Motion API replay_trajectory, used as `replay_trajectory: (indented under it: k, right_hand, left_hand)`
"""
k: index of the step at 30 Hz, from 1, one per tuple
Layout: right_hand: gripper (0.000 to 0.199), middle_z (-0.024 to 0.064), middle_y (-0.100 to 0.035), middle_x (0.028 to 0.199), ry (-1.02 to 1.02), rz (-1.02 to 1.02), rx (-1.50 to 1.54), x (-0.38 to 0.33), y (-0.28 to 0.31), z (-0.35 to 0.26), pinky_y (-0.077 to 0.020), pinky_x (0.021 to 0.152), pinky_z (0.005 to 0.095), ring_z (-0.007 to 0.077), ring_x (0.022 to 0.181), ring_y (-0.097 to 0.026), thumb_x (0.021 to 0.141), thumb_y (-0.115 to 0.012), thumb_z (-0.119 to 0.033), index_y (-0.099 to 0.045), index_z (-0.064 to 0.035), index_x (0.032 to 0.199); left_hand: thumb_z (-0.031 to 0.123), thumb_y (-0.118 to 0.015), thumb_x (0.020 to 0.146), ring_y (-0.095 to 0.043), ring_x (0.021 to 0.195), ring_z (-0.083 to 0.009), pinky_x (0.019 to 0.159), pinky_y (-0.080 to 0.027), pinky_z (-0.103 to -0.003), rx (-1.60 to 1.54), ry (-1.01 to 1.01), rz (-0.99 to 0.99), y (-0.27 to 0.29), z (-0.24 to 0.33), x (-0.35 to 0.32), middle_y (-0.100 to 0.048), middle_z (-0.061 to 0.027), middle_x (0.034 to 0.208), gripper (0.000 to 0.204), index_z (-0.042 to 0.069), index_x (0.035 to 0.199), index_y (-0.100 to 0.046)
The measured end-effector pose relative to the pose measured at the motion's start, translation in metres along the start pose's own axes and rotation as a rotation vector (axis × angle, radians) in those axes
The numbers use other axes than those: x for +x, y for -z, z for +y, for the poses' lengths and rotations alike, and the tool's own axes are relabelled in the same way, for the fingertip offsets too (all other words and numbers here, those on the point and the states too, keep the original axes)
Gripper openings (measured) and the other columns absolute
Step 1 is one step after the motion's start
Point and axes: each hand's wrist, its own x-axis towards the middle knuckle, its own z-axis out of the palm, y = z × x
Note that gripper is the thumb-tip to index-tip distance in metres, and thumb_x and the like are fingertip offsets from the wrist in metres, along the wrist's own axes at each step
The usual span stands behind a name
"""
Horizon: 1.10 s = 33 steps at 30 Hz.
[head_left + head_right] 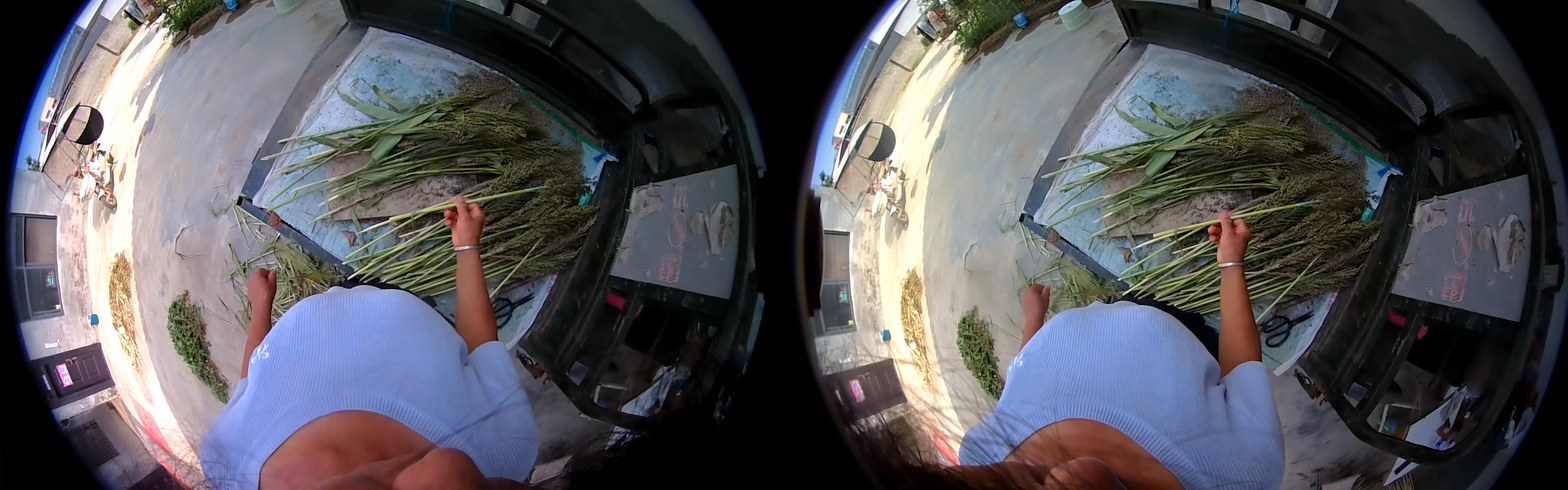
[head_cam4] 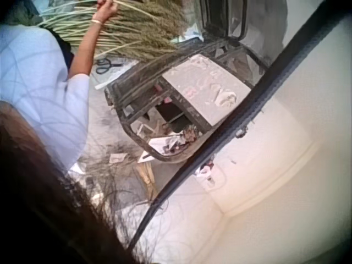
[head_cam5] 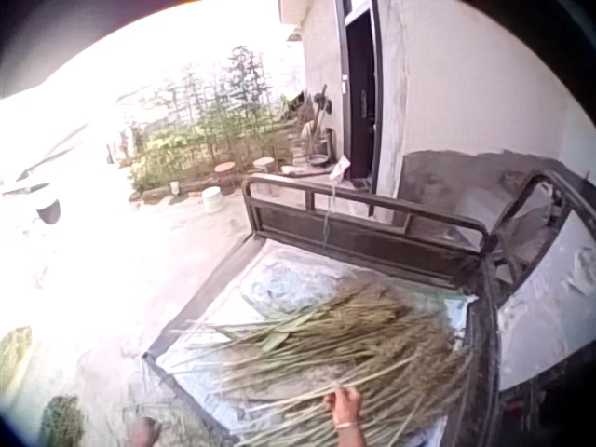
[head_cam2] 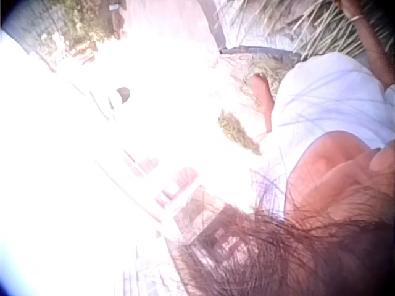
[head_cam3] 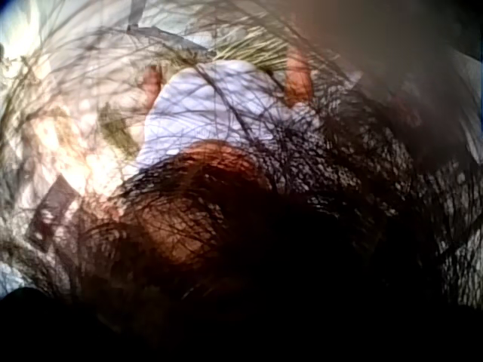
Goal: The person stands at a table outdoors and processes a pile of grain stalks by hand. They repeatedly pick up individual stalks, strip the leaves and husks from the stems, and place the cleaned stalks back onto the table. The task involves repetitive manual handling of the plant material to separate the usable parts from the waste.
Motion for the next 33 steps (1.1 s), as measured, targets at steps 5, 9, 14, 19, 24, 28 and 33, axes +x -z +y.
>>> replay_trajectory:
  k: [5, 9, 14, 19, 24, 28, 33]
  right_hand:
    - [0.020, 0.0078, -0.056, 0.055, -0.002, -0.003, -0.202, -0.024, -0.033, 0.015, -0.0391, 0.034, 0.0218, 0.0099, 0.039, -0.050, 0.081, -0.058, -0.016, -0.049, -0.0025, 0.070]
    - [0.021, 0.0070, -0.056, 0.053, -0.013, -0.027, -0.208, -0.044, -0.053, 0.011, -0.0392, 0.034, 0.0209, 0.0096, 0.039, -0.050, 0.081, -0.058, -0.017, -0.049, -0.0027, 0.069]
    - [0.022, 0.0057, -0.056, 0.054, -0.020, 0.009, -0.218, -0.050, -0.045, 0.008, -0.0393, 0.034, 0.0197, 0.0091, 0.039, -0.050, 0.081, -0.059, -0.019, -0.051, -0.0017, 0.069]
    - [0.022, 0.0061, -0.057, 0.059, -0.015, -0.073, -0.292, -0.057, -0.039, 0.011, -0.0423, 0.037, 0.0207, 0.0092, 0.042, -0.051, 0.082, -0.058, -0.019, -0.051, -0.0006, 0.071]
    - [0.022, 0.0068, -0.057, 0.061, -0.059, -0.231, -0.163, -0.053, -0.037, 0.007, -0.0443, 0.041, 0.0227, 0.0090, 0.047, -0.053, 0.084, -0.055, -0.019, -0.054, -0.0003, 0.073]
    - [0.023, 0.0072, -0.056, 0.063, 0.021, -0.164, -0.023, -0.029, -0.010, 0.006, -0.0441, 0.041, 0.0236, 0.0099, 0.048, -0.052, 0.085, -0.052, -0.020, -0.054, -0.0002, 0.075]
    - [0.016, 0.0079, -0.057, 0.068, -0.284, 0.169, -0.086, 0.009, 0.093, 0.033, -0.0448, 0.042, 0.0244, 0.0117, 0.050, -0.053, 0.086, -0.050, -0.017, -0.051, -0.0023, 0.079]
  left_hand:
    - [0.014, -0.061, 0.074, -0.056, 0.070, -0.0296, 0.062, -0.045, -0.036, -0.541, -0.769, 0.335, 0.045, 0.185, -0.039, -0.057, -0.0118, 0.080, 0.012, 0.003, 0.080, -0.058]
    - [0.014, -0.056, 0.071, -0.055, 0.071, -0.0293, 0.058, -0.046, -0.039, -0.198, -1.038, 0.200, 0.031, 0.247, -0.065, -0.056, -0.0102, 0.078, 0.009, 0.006, 0.074, -0.058]
    - [0.012, -0.052, 0.068, -0.054, 0.060, -0.0316, 0.051, -0.044, -0.042, -0.185, -1.016, 0.071, 0.002, 0.252, -0.068, -0.054, -0.0115, 0.068, 0.011, 0.006, 0.059, -0.052]
    - [0.009, -0.052, 0.065, -0.049, 0.051, -0.0341, 0.047, -0.039, -0.042, -0.274, -1.098, -0.024, -0.008, 0.246, -0.060, -0.049, -0.0142, 0.055, 0.013, 0.003, 0.054, -0.048]
    - [0.015, -0.051, 0.067, -0.053, 0.053, -0.0309, 0.050, -0.041, -0.039, -0.379, -0.852, -0.370, -0.015, 0.231, -0.045, -0.054, -0.0156, 0.058, 0.016, 0.001, 0.061, -0.056]
    - [0.019, -0.050, 0.070, -0.057, 0.055, -0.0266, 0.054, -0.044, -0.036, -0.387, -0.560, -0.532, -0.029, 0.176, -0.010, -0.057, -0.0153, 0.060, 0.021, 0.000, 0.065, -0.058]
    - [0.014, -0.047, 0.070, -0.058, 0.074, -0.0366, 0.067, -0.045, -0.045, 0.063, -0.118, -0.073, -0.064, -0.026, 0.048, -0.060, -0.0207, 0.072, 0.019, 0.000, 0.070, -0.060]
